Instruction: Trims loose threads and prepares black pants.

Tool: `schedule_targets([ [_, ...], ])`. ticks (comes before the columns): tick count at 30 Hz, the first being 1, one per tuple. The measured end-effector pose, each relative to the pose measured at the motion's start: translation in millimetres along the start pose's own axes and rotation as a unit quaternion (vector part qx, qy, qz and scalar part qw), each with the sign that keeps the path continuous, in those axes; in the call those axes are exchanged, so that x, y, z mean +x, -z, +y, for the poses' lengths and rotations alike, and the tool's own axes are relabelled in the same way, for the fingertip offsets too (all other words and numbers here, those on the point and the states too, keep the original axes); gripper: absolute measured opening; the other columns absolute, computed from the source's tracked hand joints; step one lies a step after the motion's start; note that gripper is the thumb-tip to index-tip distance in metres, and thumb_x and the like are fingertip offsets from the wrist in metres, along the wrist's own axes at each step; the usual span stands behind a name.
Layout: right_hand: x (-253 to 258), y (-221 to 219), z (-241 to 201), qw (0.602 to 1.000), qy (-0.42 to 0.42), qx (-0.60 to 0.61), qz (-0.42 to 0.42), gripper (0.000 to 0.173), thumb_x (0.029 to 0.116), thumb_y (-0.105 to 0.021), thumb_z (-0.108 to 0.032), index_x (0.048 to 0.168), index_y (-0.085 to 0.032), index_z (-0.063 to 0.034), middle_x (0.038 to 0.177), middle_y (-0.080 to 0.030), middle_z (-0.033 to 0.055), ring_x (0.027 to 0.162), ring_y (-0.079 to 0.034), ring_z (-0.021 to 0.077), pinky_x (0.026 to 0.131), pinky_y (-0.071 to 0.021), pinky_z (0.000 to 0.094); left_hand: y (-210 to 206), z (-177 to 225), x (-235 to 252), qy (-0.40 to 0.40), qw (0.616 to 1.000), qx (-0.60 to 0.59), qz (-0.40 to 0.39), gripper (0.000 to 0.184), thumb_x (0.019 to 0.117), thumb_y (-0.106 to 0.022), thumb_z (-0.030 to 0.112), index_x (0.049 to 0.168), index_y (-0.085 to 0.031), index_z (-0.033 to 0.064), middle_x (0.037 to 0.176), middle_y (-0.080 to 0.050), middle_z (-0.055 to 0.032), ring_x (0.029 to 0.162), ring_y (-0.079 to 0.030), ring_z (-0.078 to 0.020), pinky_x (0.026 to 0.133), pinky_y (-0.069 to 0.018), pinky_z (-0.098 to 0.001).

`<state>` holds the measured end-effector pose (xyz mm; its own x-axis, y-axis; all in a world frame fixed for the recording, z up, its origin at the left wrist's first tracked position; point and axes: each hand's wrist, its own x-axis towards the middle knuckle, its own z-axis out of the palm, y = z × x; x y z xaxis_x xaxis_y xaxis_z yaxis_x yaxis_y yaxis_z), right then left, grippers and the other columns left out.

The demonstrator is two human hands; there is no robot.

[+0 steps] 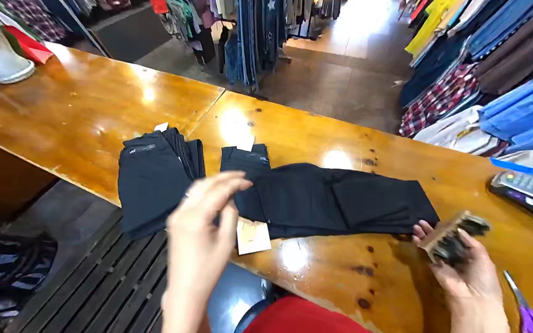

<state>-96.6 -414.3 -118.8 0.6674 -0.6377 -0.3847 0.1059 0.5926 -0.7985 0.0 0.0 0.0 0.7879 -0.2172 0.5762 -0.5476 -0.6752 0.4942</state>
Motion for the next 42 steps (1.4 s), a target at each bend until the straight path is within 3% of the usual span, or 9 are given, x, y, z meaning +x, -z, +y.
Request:
schedule_targets([
  [6, 19.9, -100.0, 35.4, 0.916, 0.136, -0.313, -0.212, 0.056, 0.1017, -0.049, -0.016, 0.156, -0.035, -0.0188, 0.112, -0.067, 0.0035, 0.086, -0.067, 0.0114, 0.072, -0.0573, 0.0306, -116.5, -44.0, -93.3, 0.139, 0.973, -0.007, -0.185, 0.039, 0.1046, -0.05, 0.016, 0.138, -0.062, 0.0014, 0.15, -0.055, -0.0146, 0.144, -0.046, -0.0315, 0.119, -0.0365, -0.0529],
  [8, -2.7, -140.6, 69.6, 0.761, 0.223, -0.512, -0.33, 0.057, 0.1039, -0.054, -0.027, 0.157, -0.04, -0.0138, 0.142, -0.06, 0.0108, 0.12, -0.063, 0.0208, 0.1, -0.0544, 0.0457, -132.8, -36.7, -107.9, 0.145, 0.968, 0.006, -0.204, 0.047, 0.1052, -0.049, 0.026, 0.145, -0.056, 0.001, 0.155, -0.049, -0.0142, 0.148, -0.04, -0.0318, 0.123, -0.0277, -0.0554],
  [12, -4.7, -184.1, 140.2, 0.429, 0.408, -0.614, -0.522, 0.038, 0.1047, -0.055, -0.037, 0.138, -0.064, -0.0217, 0.104, -0.068, 0.0181, 0.095, -0.068, 0.0357, 0.077, -0.0559, 0.0518, -140.1, -36.6, -115.1, 0.125, 0.974, 0.069, -0.175, 0.04, 0.105, -0.05, 0.026, 0.128, -0.07, -0.0004, 0.135, -0.066, -0.0178, 0.13, -0.06, -0.0391, 0.112, -0.0409, -0.0623],
  [17, 111.4, -203.8, 55.3, 0.543, 0.336, -0.752, -0.165, 0.046, 0.1052, -0.056, -0.026, 0.151, -0.052, -0.031, 0.117, -0.064, 0.0313, 0.107, -0.063, 0.0518, 0.084, -0.0512, 0.0657, -133.3, -40.5, -110.1, 0.115, 0.971, 0.037, -0.207, 0.04, 0.1033, -0.052, 0.017, 0.137, -0.063, -0.0027, 0.145, -0.057, -0.0212, 0.139, -0.05, -0.043, 0.117, -0.0288, -0.0674],
  [20, 47.8, -171.9, 52.3, 0.587, 0.342, -0.709, -0.19, 0.055, 0.1035, -0.057, -0.042, 0.156, -0.045, -0.0314, 0.106, -0.067, 0.0218, 0.092, -0.068, 0.0396, 0.075, -0.0579, 0.0552, -122.8, -37.9, -93.6, 0.133, 0.957, 0.021, -0.256, 0.039, 0.1032, -0.054, 0.015, 0.135, -0.062, -0.0065, 0.144, -0.057, -0.0251, 0.14, -0.048, -0.046, 0.118, -0.0235, -0.0698],
  [23, -14.2, -87.9, 70.9, 0.692, 0.231, -0.654, -0.198, 0.052, 0.1031, -0.057, -0.04, 0.148, -0.054, -0.0139, 0.119, -0.071, 0.0176, 0.106, -0.071, 0.0324, 0.092, -0.0568, 0.0515, -119.4, -40.9, -64.7, 0.105, 0.964, 0.017, -0.242, 0.033, 0.1025, -0.056, 0.017, 0.117, -0.073, -0.0062, 0.123, -0.07, -0.0247, 0.122, -0.063, -0.0448, 0.111, -0.037, -0.0674],
  [28, -34.4, 49.3, 39.0, 0.848, 0.02, -0.529, -0.002, 0.046, 0.1092, -0.04, -0.038, 0.12, -0.065, -0.0014, 0.09, -0.07, 0.0116, 0.079, -0.069, 0.0224, 0.076, -0.0572, 0.0442, -181.9, -6.5, 10.3, -0.005, 0.965, -0.076, -0.25, 0.02, 0.0978, -0.064, 0.013, 0.107, -0.078, 0.002, 0.11, -0.075, -0.0152, 0.11, -0.068, -0.0365, 0.098, -0.0521, -0.0563],
  [35, -43.6, 80.9, -0.8, 0.752, 0.079, -0.652, 0.057, 0.041, 0.1083, -0.049, -0.033, 0.114, -0.073, -0.0001, 0.113, -0.07, 0.0204, 0.111, -0.067, 0.0354, 0.1, -0.0504, 0.0545, -342.2, 64.6, 71.0, -0.066, 0.913, -0.108, -0.389, 0.046, 0.0975, -0.071, 0.019, 0.134, -0.06, -0.0063, 0.133, -0.062, -0.0289, 0.126, -0.058, -0.0467, 0.107, -0.0427, -0.0639],
  [42, -27.7, 182.4, -43.4, 0.683, 0.135, -0.666, 0.268, 0.039, 0.0949, -0.065, -0.004, 0.132, -0.062, 0.0068, 0.123, -0.063, 0.034, 0.113, -0.061, 0.0544, 0.093, -0.0461, 0.0723, -342.6, 74.3, 74.4, -0.056, 0.926, -0.152, -0.341, 0.032, 0.0883, -0.072, -0.005, 0.12, -0.07, -0.002, 0.111, -0.068, -0.0227, 0.107, -0.064, -0.0396, 0.096, -0.0507, -0.0576],
])
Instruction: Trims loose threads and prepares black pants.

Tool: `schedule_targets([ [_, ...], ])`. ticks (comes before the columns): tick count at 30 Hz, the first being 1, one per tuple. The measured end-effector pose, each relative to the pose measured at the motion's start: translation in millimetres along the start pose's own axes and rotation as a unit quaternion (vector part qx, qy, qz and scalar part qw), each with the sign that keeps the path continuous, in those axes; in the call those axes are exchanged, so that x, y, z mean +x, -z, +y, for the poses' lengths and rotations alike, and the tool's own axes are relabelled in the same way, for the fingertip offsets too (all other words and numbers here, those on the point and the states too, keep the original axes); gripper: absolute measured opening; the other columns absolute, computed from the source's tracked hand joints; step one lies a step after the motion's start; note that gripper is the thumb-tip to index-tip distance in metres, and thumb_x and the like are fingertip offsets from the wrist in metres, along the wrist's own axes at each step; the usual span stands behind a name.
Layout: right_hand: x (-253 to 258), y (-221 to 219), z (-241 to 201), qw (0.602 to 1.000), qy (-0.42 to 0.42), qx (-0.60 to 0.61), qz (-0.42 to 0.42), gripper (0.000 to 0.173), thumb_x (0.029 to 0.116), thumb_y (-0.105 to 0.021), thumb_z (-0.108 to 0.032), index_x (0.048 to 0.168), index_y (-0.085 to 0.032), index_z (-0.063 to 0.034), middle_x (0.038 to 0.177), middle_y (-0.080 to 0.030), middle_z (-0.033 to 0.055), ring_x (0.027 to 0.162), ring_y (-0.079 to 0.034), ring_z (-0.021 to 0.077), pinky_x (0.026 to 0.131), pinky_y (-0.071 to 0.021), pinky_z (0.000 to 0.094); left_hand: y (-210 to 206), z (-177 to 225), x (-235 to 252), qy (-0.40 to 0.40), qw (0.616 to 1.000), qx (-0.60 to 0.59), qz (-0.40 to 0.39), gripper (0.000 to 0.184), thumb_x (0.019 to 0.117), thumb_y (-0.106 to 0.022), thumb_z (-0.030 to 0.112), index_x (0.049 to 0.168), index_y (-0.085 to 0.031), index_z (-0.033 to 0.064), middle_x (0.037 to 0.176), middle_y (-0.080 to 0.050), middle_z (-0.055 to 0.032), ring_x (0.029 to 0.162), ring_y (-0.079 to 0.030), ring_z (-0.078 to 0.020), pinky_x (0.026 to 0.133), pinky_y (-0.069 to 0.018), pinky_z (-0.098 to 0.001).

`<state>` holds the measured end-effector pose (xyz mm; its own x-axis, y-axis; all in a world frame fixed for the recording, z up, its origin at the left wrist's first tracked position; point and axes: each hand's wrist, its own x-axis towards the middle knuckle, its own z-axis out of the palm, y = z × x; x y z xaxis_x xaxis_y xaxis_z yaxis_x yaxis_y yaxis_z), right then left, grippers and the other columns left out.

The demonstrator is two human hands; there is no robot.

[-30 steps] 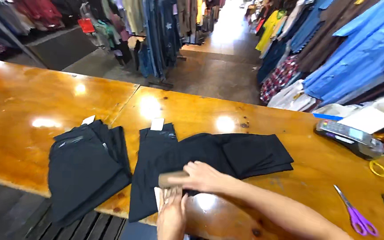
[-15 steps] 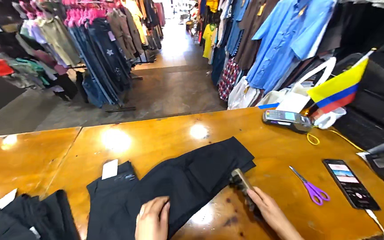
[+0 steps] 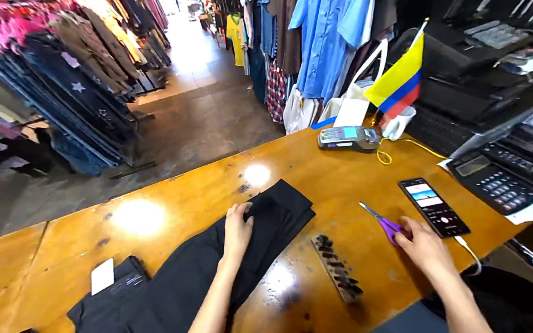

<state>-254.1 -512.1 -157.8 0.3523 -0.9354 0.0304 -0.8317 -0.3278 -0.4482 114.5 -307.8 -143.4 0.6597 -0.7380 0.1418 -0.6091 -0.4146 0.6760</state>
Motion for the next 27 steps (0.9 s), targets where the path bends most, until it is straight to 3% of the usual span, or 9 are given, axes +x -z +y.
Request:
schedule_targets([
  [3, 8.7, -3.3, 1.9, 0.999, -0.012, -0.012, -0.033, 0.035, 0.0927, -0.068, 0.001, 0.127, -0.066, 0.0057, 0.112, -0.066, 0.0318, 0.105, -0.063, 0.0527, 0.09, -0.0457, 0.0728, 9.6, 2.1, -30.1, -0.042, 0.996, -0.033, 0.065, 0.021, 0.0862, -0.073, -0.004, 0.106, -0.074, 0.0022, 0.101, -0.071, -0.0123, 0.099, -0.068, -0.0278, 0.089, -0.0555, -0.0493],
  [6, 11.7, -1.9, -6.6, 0.997, -0.025, -0.043, -0.057, 0.033, 0.0905, -0.071, 0.0, 0.122, -0.066, 0.0057, 0.108, -0.067, 0.0325, 0.102, -0.064, 0.0542, 0.086, -0.0462, 0.0735, 15.7, -8.5, -73.5, -0.092, 0.988, -0.059, 0.107, 0.019, 0.0839, -0.069, -0.002, 0.099, -0.076, 0.0061, 0.101, -0.074, -0.0038, 0.102, -0.069, -0.0184, 0.094, -0.0556, -0.0389],
  [9, 9.4, 0.6, -6.0, 0.999, -0.008, 0.005, -0.042, 0.032, 0.0889, -0.074, 0.0, 0.119, -0.066, 0.0074, 0.098, -0.068, 0.0293, 0.092, -0.066, 0.0494, 0.081, -0.0487, 0.0696, 16.3, -29.1, -117.9, -0.095, 0.99, -0.042, 0.098, 0.022, 0.0837, -0.062, 0.0, 0.096, -0.077, 0.0079, 0.104, -0.075, -0.0034, 0.108, -0.069, -0.0203, 0.1, -0.0521, -0.0434],
  [10, 5.0, 4.1, -8.0, 0.997, 0.002, 0.071, -0.036, 0.032, 0.0902, -0.072, 0.002, 0.121, -0.065, 0.0067, 0.096, -0.069, 0.0247, 0.084, -0.066, 0.0413, 0.076, -0.052, 0.0621, 13.9, -38.2, -131.5, -0.082, 0.992, -0.031, 0.09, 0.02, 0.0859, -0.062, 0.0, 0.096, -0.078, 0.0084, 0.105, -0.076, -0.0037, 0.11, -0.068, -0.0212, 0.101, -0.0513, -0.0451],
  [12, -9.8, 12.3, -25.0, 0.961, 0.014, 0.271, -0.05, 0.034, 0.0917, -0.06, 0.004, 0.126, -0.061, 0.0009, 0.093, -0.067, 0.008, 0.068, -0.061, 0.0142, 0.061, -0.0518, 0.0311, 8.2, -50.2, -152.9, -0.042, 0.996, -0.02, 0.073, 0.018, 0.0909, -0.064, 0.002, 0.101, -0.078, 0.0088, 0.111, -0.075, -0.0043, 0.117, -0.067, -0.0228, 0.105, -0.0495, -0.0479],
  [14, -29.6, 11.2, -53.8, 0.867, 0.028, 0.488, -0.098, 0.04, 0.0887, -0.054, -0.002, 0.127, -0.063, -0.0075, 0.092, -0.071, -0.0016, 0.058, -0.059, 0.002, 0.051, -0.0495, 0.0149, 6.7, -48.4, -163.7, -0.019, 0.997, -0.019, 0.072, 0.02, 0.0925, -0.066, 0.004, 0.108, -0.078, 0.0085, 0.117, -0.075, -0.0048, 0.121, -0.065, -0.0236, 0.108, -0.0484, -0.0495],
  [17, -60.8, -1.1, -104.5, 0.784, 0.052, 0.581, -0.214, 0.04, 0.0881, -0.057, -0.009, 0.127, -0.064, -0.0162, 0.093, -0.074, 0.0, 0.054, -0.058, 0.0022, 0.046, -0.0469, 0.0151, 8.1, -39.6, -168.0, 0.01, 0.998, -0.044, 0.049, 0.024, 0.0932, -0.067, 0.005, 0.115, -0.076, 0.0078, 0.127, -0.072, -0.0059, 0.129, -0.061, -0.0241, 0.111, -0.046, -0.0508],
  [22, -105.7, -32.2, -152.8, 0.744, 0.019, 0.581, -0.329, 0.044, 0.0847, -0.072, -0.009, 0.126, -0.058, -0.0115, 0.086, -0.07, 0.0067, 0.057, -0.061, 0.0081, 0.048, -0.051, 0.0194, 11.0, -41.0, -170.2, 0.002, 0.999, -0.03, -0.033, 0.041, 0.0908, -0.071, 0.005, 0.131, -0.069, 0.0109, 0.141, -0.063, -0.0084, 0.14, -0.05, -0.0291, 0.116, -0.0372, -0.0567],
  [27, -123.8, -36.8, -159.4, 0.767, 0.065, 0.532, -0.354, 0.055, 0.0822, -0.081, -0.028, 0.129, -0.059, -0.0078, 0.086, -0.069, 0.0034, 0.06, -0.062, 0.0079, 0.052, -0.0528, 0.0205, -3.2, -30.9, -159.0, -0.059, 0.993, -0.039, 0.091, 0.013, 0.0913, -0.073, 0.014, 0.102, -0.08, 0.0142, 0.119, -0.071, -0.0049, 0.126, -0.059, -0.0289, 0.108, -0.0416, -0.057],
])
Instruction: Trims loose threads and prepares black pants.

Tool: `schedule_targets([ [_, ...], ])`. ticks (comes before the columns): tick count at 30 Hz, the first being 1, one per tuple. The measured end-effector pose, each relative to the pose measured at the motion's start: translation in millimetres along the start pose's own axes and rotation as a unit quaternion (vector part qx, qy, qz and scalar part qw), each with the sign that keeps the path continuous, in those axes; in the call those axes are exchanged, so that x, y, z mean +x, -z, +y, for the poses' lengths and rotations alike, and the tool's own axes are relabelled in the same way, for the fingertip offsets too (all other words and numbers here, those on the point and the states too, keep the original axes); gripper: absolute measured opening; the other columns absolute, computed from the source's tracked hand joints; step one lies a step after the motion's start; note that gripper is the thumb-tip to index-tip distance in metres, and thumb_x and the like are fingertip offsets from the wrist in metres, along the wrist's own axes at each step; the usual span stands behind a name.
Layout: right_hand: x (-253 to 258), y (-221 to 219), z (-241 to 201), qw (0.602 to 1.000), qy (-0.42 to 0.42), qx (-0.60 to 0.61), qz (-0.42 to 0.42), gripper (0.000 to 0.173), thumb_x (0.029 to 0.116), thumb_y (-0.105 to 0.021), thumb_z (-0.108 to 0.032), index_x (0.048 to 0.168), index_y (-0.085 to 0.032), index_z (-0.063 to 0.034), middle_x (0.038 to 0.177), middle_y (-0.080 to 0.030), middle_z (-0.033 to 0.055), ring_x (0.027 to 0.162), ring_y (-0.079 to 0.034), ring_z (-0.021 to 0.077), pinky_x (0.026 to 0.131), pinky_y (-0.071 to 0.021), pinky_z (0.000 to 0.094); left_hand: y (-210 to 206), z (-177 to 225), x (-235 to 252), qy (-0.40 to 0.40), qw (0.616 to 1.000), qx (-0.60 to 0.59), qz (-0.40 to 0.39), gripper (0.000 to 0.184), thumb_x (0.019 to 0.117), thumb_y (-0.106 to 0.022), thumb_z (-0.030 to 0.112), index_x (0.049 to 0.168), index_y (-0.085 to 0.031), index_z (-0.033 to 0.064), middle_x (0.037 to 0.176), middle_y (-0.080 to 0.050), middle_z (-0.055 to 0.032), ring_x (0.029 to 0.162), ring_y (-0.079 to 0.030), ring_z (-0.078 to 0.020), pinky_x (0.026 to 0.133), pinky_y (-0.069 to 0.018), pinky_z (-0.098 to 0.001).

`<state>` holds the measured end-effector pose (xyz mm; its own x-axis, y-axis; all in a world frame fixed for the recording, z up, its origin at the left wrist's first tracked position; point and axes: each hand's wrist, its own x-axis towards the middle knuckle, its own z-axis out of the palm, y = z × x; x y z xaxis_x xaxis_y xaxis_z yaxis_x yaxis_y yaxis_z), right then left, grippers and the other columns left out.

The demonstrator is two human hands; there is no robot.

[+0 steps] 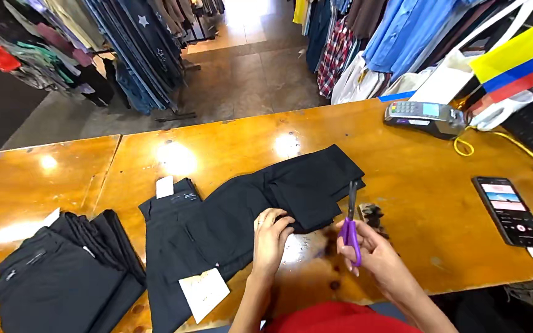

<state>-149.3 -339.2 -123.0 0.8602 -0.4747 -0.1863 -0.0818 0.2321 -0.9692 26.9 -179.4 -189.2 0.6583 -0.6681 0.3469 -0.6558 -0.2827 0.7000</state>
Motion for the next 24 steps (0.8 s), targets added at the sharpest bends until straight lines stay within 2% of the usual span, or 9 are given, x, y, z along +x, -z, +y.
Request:
schedule_targets([
  [2, -5.3, -6.5, -3.9, 0.999, 0.035, -0.027, 0.003, 0.057, 0.0816, -0.082, -0.029, 0.129, -0.059, -0.0077, 0.086, -0.07, -0.0007, 0.062, -0.063, 0.006, 0.054, -0.0537, 0.0201, 5.8, 14.3, 6.4, 0.002, 0.995, -0.094, 0.041, 0.013, 0.0923, -0.072, 0.015, 0.101, -0.08, 0.0101, 0.116, -0.075, -0.0021, 0.123, -0.064, -0.0216, 0.112, -0.0439, -0.05],
  [6, -12.1, -23.3, -24.4, 0.984, 0.17, -0.012, 0.048, 0.045, 0.0822, -0.08, -0.011, 0.122, -0.059, -0.0143, 0.089, -0.072, -0.0054, 0.074, -0.068, 0.0041, 0.066, -0.0585, 0.0191, 35.4, 54.5, 10.1, 0.048, 0.972, -0.219, 0.076, 0.017, 0.0922, -0.071, 0.016, 0.103, -0.078, 0.0038, 0.103, -0.078, -0.0028, 0.112, -0.07, -0.0162, 0.107, -0.0513, -0.0369],
  [9, -8.8, -26.8, -46.5, 0.952, 0.274, -0.089, 0.108, 0.037, 0.0836, -0.081, -0.019, 0.117, -0.066, -0.0222, 0.089, -0.074, -0.0075, 0.078, -0.07, 0.0033, 0.07, -0.0592, 0.0173, 47.5, 70.4, 7.5, 0.006, 0.972, -0.225, 0.063, 0.017, 0.0963, -0.067, 0.017, 0.103, -0.079, 0.0063, 0.101, -0.078, -0.0002, 0.109, -0.07, -0.0118, 0.108, -0.0487, -0.0351],
  [11, -1.8, -24.8, -57.9, 0.922, 0.315, -0.186, 0.126, 0.031, 0.0866, -0.078, -0.024, 0.115, -0.066, -0.0224, 0.091, -0.073, -0.0086, 0.079, -0.069, 0.0034, 0.069, -0.0587, 0.0172, 48.0, 71.6, 7.2, -0.023, 0.976, -0.214, 0.043, 0.018, 0.0997, -0.064, 0.019, 0.103, -0.079, 0.0094, 0.099, -0.077, 0.0032, 0.107, -0.068, -0.0095, 0.109, -0.0462, -0.0358],
  [13, 6.8, -22.7, -61.7, 0.92, 0.288, -0.25, 0.089, 0.028, 0.0885, -0.075, -0.027, 0.114, -0.065, -0.0211, 0.09, -0.074, -0.0087, 0.074, -0.068, 0.0036, 0.062, -0.0573, 0.0184, 47.3, 70.6, 6.5, -0.023, 0.977, -0.21, 0.027, 0.019, 0.1007, -0.063, 0.021, 0.103, -0.079, 0.0113, 0.099, -0.076, 0.0048, 0.107, -0.067, -0.0091, 0.106, -0.0476, -0.0347],
  [14, 10.2, -22.8, -62.6, 0.936, 0.248, -0.243, 0.049, 0.028, 0.0881, -0.075, -0.027, 0.113, -0.065, -0.0208, 0.09, -0.075, -0.0074, 0.073, -0.069, 0.0046, 0.061, -0.0569, 0.0189, 47.7, 70.5, 6.1, -0.018, 0.977, -0.212, 0.023, 0.019, 0.1008, -0.062, 0.021, 0.104, -0.079, 0.0119, 0.099, -0.076, 0.0051, 0.107, -0.067, -0.0095, 0.105, -0.0483, -0.035],
  [18, 16.9, -28.0, -62.7, 0.987, 0.099, -0.115, -0.05, 0.029, 0.0818, -0.08, -0.015, 0.107, -0.065, -0.0154, 0.088, -0.076, 0.0001, 0.071, -0.07, 0.006, 0.058, -0.0538, 0.0171, 50.5, 69.0, 6.4, 0.002, 0.972, -0.236, 0.025, 0.019, 0.1011, -0.062, 0.021, 0.104, -0.079, 0.0128, 0.1, -0.076, 0.0049, 0.108, -0.067, -0.0101, 0.103, -0.0497, -0.0337],
  [21, 18.4, -39.5, -60.3, 0.996, 0.076, -0.048, -0.017, 0.028, 0.08, -0.079, -0.008, 0.103, -0.065, -0.0141, 0.082, -0.074, 0.0019, 0.058, -0.063, 0.0039, 0.048, -0.0467, 0.0147, 42.1, 70.5, 2.9, 0.037, 0.976, -0.187, 0.104, 0.018, 0.0968, -0.068, 0.021, 0.11, -0.077, 0.0148, 0.111, -0.071, 0.0019, 0.111, -0.063, -0.0105, 0.098, -0.0511, -0.0313],
  [24, 20.9, -55.8, -58.5, 0.997, 0.064, 0.009, 0.043, 0.03, 0.0797, -0.077, 0.002, 0.105, -0.064, -0.0094, 0.081, -0.074, 0.0067, 0.057, -0.063, 0.0074, 0.047, -0.0472, 0.0166, 35.4, 77.7, -3.9, 0.061, 0.974, -0.146, 0.16, 0.034, 0.0895, -0.076, 0.025, 0.119, -0.074, 0.0082, 0.115, -0.067, -0.0056, 0.093, -0.067, -0.0054, 0.079, -0.0578, -0.0197],
])
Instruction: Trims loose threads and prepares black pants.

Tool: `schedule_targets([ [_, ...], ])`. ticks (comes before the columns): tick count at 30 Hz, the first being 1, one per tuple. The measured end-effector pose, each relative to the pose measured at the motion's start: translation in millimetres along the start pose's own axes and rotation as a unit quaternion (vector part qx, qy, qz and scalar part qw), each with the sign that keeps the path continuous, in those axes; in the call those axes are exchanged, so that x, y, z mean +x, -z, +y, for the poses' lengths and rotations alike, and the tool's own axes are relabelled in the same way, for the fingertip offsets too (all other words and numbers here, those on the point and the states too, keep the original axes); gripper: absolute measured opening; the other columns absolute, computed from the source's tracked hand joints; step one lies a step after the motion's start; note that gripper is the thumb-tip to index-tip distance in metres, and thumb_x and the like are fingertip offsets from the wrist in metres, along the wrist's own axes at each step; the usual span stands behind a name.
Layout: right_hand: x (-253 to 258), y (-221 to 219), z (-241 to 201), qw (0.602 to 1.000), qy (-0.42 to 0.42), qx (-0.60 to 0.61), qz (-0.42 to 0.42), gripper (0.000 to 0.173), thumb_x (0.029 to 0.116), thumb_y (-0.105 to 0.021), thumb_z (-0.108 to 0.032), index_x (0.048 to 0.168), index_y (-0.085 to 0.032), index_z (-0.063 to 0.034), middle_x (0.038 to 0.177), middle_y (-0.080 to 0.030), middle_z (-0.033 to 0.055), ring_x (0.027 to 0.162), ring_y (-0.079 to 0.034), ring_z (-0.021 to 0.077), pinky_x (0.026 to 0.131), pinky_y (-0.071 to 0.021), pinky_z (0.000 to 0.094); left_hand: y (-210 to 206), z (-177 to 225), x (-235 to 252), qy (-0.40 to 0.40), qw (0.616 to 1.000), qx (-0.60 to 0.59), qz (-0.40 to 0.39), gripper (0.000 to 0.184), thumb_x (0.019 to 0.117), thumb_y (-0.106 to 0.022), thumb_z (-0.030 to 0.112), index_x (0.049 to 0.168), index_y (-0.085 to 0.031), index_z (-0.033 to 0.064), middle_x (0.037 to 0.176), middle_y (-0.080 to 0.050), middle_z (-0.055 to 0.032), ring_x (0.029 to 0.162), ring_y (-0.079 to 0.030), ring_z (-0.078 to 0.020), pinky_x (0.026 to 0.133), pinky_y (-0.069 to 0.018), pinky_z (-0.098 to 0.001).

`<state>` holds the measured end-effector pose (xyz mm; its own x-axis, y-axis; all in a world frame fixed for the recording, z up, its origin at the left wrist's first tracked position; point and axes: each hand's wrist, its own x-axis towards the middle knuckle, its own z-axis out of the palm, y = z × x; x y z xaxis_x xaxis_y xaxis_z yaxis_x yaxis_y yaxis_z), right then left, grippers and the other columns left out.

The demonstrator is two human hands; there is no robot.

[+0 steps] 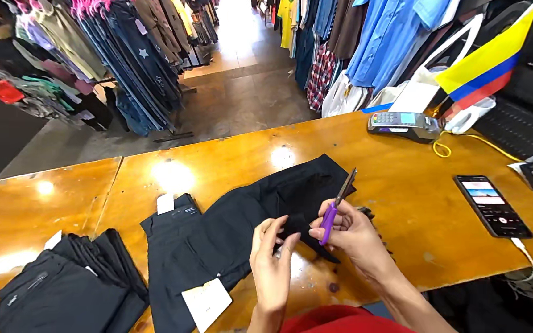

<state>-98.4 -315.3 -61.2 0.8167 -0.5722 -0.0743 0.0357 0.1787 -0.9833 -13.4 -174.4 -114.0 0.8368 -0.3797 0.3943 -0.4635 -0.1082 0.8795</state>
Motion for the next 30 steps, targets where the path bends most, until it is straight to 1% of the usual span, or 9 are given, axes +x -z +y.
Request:
schedule_targets([
  [1, 0.0, -4.2, 1.1, 1.0, -0.003, 0.004, 0.001, 0.031, 0.0802, -0.076, 0.003, 0.106, -0.063, -0.0086, 0.081, -0.074, 0.0076, 0.058, -0.064, 0.0085, 0.048, -0.048, 0.0173, 0.3, 2.7, -2.7, 0.028, 0.999, -0.028, -0.02, 0.041, 0.0887, -0.077, 0.026, 0.124, -0.072, 0.0065, 0.12, -0.067, -0.0064, 0.091, -0.068, -0.0048, 0.076, -0.0593, -0.0191],
  [3, 0.0, -11.7, 5.7, 1.0, -0.008, -0.002, -0.012, 0.03, 0.0809, -0.075, 0.005, 0.106, -0.063, -0.0079, 0.082, -0.074, 0.0074, 0.059, -0.064, 0.0092, 0.05, -0.0495, 0.0184, 1.3, 6.3, -5.1, 0.094, 0.988, -0.102, -0.064, 0.048, 0.0882, -0.078, 0.023, 0.131, -0.068, 0.0046, 0.13, -0.066, -0.0069, 0.1, -0.07, -0.0089, 0.083, -0.0607, -0.0229],
  [6, -0.2, -18.4, 11.6, 1.0, -0.019, -0.002, -0.02, 0.031, 0.0813, -0.072, 0.008, 0.107, -0.063, -0.0069, 0.083, -0.073, 0.0072, 0.06, -0.065, 0.0104, 0.05, -0.0507, 0.0201, 3.1, 6.1, -2.8, 0.155, 0.966, -0.185, -0.092, 0.042, 0.0913, -0.075, 0.019, 0.13, -0.069, 0.0029, 0.127, -0.07, -0.0085, 0.106, -0.071, -0.0151, 0.09, -0.0608, -0.028],
  [10, 0.8, -18.4, 16.7, 0.999, -0.016, 0.0, -0.034, 0.031, 0.0827, -0.075, 0.006, 0.108, -0.063, -0.0071, 0.081, -0.072, 0.007, 0.061, -0.064, 0.0119, 0.053, -0.0524, 0.0215, 4.6, 0.5, -1.0, 0.176, 0.946, -0.252, -0.102, 0.03, 0.0995, -0.064, 0.016, 0.124, -0.072, 0.0012, 0.115, -0.074, -0.0108, 0.103, -0.071, -0.0176, 0.092, -0.0582, -0.0324],
  [13, 0.7, -18.7, 19.2, 0.999, -0.002, -0.009, -0.04, 0.029, 0.0836, -0.077, 0.001, 0.107, -0.063, -0.0075, 0.083, -0.072, 0.007, 0.063, -0.065, 0.0126, 0.055, -0.0535, 0.0223, 6.2, 0.1, -0.1, 0.198, 0.933, -0.282, -0.102, 0.031, 0.1036, -0.057, 0.015, 0.126, -0.071, -0.0007, 0.118, -0.074, -0.0134, 0.107, -0.071, -0.0194, 0.096, -0.0564, -0.0335],
  [17, 0.1, -14.9, 26.7, 0.997, 0.033, -0.05, -0.049, 0.025, 0.0861, -0.076, -0.007, 0.108, -0.065, -0.0101, 0.084, -0.072, 0.004, 0.066, -0.066, 0.0118, 0.058, -0.0543, 0.0225, 5.0, -4.9, -2.5, 0.188, 0.933, -0.291, -0.096, 0.031, 0.1049, -0.052, 0.013, 0.125, -0.071, -0.0032, 0.12, -0.073, -0.0134, 0.107, -0.07, -0.0161, 0.096, -0.0551, -0.0296],
  [22, 1.5, -11.6, 27.5, 0.998, 0.016, -0.022, -0.048, 0.028, 0.0855, -0.077, -0.005, 0.108, -0.062, -0.0097, 0.083, -0.072, 0.0037, 0.067, -0.066, 0.0106, 0.059, -0.0541, 0.0218, 4.9, -6.3, -1.8, 0.164, 0.944, -0.269, -0.102, 0.031, 0.105, -0.051, 0.013, 0.119, -0.073, -0.0035, 0.12, -0.074, -0.0123, 0.109, -0.069, -0.0143, 0.098, -0.0537, -0.0289],
  [27, -3.5, -15.3, 32.4, 0.993, 0.074, -0.069, -0.053, 0.026, 0.0874, -0.076, -0.005, 0.109, -0.063, -0.0088, 0.092, -0.076, 0.0018, 0.083, -0.073, 0.01, 0.074, -0.0602, 0.0233, 4.6, -3.0, 0.4, 0.181, 0.945, -0.262, -0.073, 0.031, 0.1047, -0.05, 0.01, 0.114, -0.074, -0.0049, 0.12, -0.074, -0.0138, 0.111, -0.07, -0.0164, 0.098, -0.0548, -0.0297],
  [30, -3.3, -15.4, 35.1, 0.989, 0.091, -0.103, -0.053, 0.023, 0.0888, -0.075, -0.007, 0.108, -0.062, -0.0087, 0.092, -0.076, -0.0003, 0.083, -0.073, 0.0068, 0.075, -0.0597, 0.0209, 5.2, -5.2, 0.3, 0.17, 0.951, -0.248, -0.07, 0.031, 0.1049, -0.05, 0.01, 0.114, -0.075, -0.0052, 0.122, -0.073, -0.0139, 0.112, -0.07, -0.0169, 0.099, -0.055, -0.0301],
])
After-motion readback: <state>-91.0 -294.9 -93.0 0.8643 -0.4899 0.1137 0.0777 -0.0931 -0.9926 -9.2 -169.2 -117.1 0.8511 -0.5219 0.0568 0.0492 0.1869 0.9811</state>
